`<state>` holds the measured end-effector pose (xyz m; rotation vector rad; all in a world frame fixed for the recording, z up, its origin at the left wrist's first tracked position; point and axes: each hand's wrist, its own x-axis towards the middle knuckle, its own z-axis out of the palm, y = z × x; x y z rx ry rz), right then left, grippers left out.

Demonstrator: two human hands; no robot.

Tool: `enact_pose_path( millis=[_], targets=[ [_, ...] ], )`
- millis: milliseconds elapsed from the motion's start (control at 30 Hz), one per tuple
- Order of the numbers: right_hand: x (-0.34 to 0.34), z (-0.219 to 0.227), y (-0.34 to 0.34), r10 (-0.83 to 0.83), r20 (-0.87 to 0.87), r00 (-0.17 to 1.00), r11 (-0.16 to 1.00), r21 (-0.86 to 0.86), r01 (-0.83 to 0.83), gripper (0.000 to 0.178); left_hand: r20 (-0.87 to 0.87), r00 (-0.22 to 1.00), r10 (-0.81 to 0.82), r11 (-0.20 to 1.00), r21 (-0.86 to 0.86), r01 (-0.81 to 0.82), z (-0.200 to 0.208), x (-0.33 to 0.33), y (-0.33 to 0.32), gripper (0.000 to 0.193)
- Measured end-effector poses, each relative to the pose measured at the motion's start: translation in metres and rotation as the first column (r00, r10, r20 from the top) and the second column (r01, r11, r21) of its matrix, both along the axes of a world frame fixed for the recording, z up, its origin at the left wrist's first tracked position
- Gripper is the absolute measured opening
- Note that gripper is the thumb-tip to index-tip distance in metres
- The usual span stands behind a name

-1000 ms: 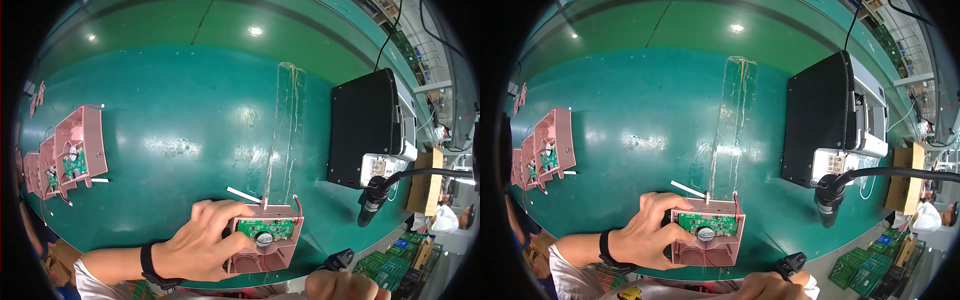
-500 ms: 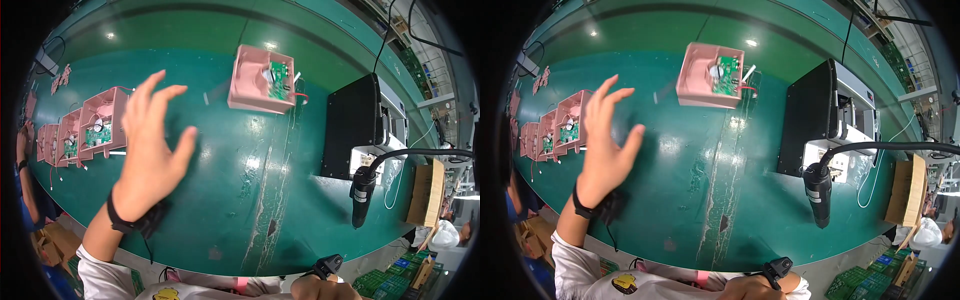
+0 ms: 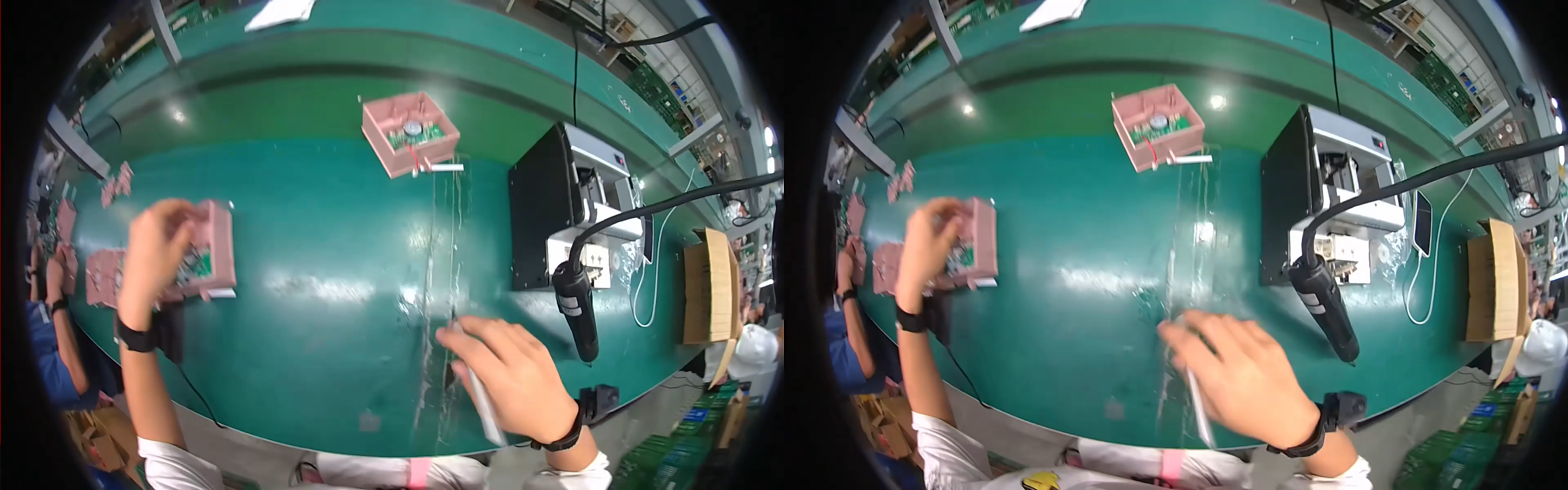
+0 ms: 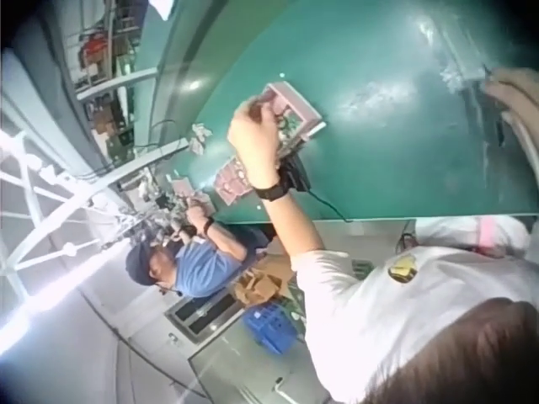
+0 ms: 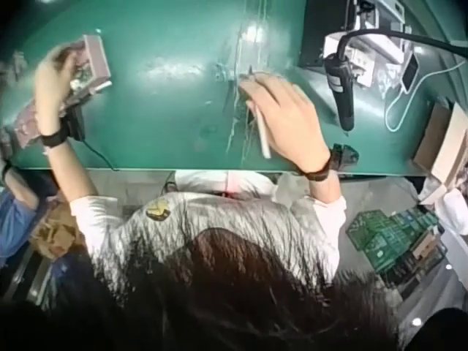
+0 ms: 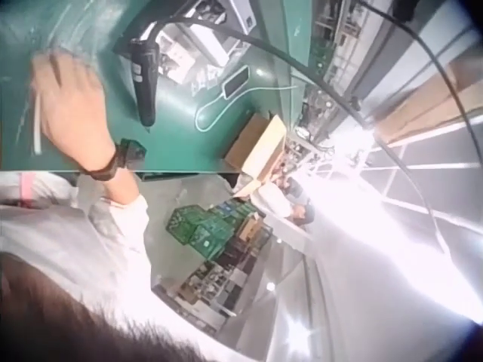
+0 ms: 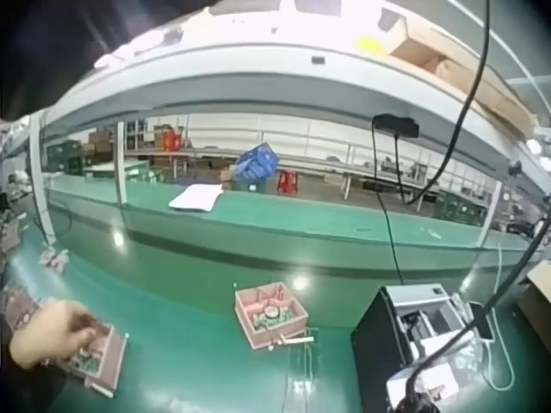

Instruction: The person uses a metal tool to press components into a pink plastic housing, then picks up another housing and uses a power screwdriver to drive screws into its circuit board.

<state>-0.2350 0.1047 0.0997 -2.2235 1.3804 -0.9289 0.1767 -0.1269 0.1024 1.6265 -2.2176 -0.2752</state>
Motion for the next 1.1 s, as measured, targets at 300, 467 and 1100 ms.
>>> enact_pose_path(
  millis=[300, 467, 1100],
  targets=[
    [0.005, -0.014, -0.02, -0.364, -0.664, 0.653, 0.924, -0.172, 0.341, 0.055, 0.253, 0.96, -0.118, 0.988, 0.129, 0.087, 0.015, -0.074, 0.021, 0.031],
    [0.045, 0.004, -0.1, -0.228, -0.551, 0.803, 0.955, 0.035, 0.295, 0.038, 0.055, 0.946, -0.321, 0.939, 0.152, 0.31, -0.004, -0.088, 0.028, 0.037],
    [0.013, -0.037, -0.006, -0.249, -0.546, 0.799, 0.929, 0.098, 0.357, 0.014, -0.486, 0.868, -0.097, 0.921, 0.288, 0.264, -0.042, -0.116, 0.043, 0.027]
  ],
)
